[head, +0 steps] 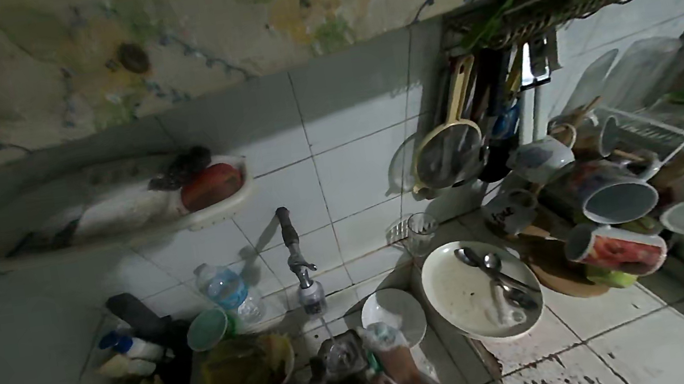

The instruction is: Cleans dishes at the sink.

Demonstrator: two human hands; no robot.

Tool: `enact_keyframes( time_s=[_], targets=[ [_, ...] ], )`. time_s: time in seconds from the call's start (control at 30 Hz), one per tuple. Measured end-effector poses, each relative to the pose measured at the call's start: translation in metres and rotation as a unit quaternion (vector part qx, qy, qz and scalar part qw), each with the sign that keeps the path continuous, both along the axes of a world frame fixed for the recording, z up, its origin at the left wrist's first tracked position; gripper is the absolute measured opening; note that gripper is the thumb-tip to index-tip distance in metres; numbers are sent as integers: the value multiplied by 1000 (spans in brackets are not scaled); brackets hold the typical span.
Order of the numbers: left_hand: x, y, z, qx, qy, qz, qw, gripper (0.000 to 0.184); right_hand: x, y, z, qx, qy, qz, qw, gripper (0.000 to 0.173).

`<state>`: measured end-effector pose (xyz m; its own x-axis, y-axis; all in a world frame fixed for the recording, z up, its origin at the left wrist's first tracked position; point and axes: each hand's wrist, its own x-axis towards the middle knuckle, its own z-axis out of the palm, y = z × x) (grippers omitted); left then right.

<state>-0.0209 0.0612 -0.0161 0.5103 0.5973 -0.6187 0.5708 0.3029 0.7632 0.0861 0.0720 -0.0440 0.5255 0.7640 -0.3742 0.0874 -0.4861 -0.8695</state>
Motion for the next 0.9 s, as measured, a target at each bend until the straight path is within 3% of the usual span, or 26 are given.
enact_keyframes(
  time_s=[0.1,0.2,0.3,0.4,0.53,0.6,0.67,0.77,0.83,0.9],
  targets=[
    [-5,-3,5,46,13,-77,996,38,12,-11,-19,105,-120,49,986,34],
    [-3,-10,18,100,106,-111,983,40,27,-11,-37,31,-215,76,973,38],
    [10,-15,30,176,195,-121,957,43,18,-18,-14,-119,-52,133,983,43],
    [10,-6,5,206,206,-239,926,43,5,-39,0,-142,65,191,969,40],
    [1,-7,9,237,127,-72,961,40,-1,-52,-2,-132,-145,356,914,40],
    [9,-2,50,126,178,-58,974,47,-12,-59,-11,-103,-187,362,907,40],
    [15,2,66,93,222,-75,968,42,-18,-61,-14,-77,-172,335,923,43],
    [-8,23,-1,149,198,-36,968,40,-10,-60,-17,-63,-53,305,949,46],
    [-24,33,-27,121,143,37,982,41,-4,-66,-18,-61,10,304,951,48],
    [-34,35,-42,65,61,140,986,41,7,-74,-19,-102,8,345,933,48]
  ],
)
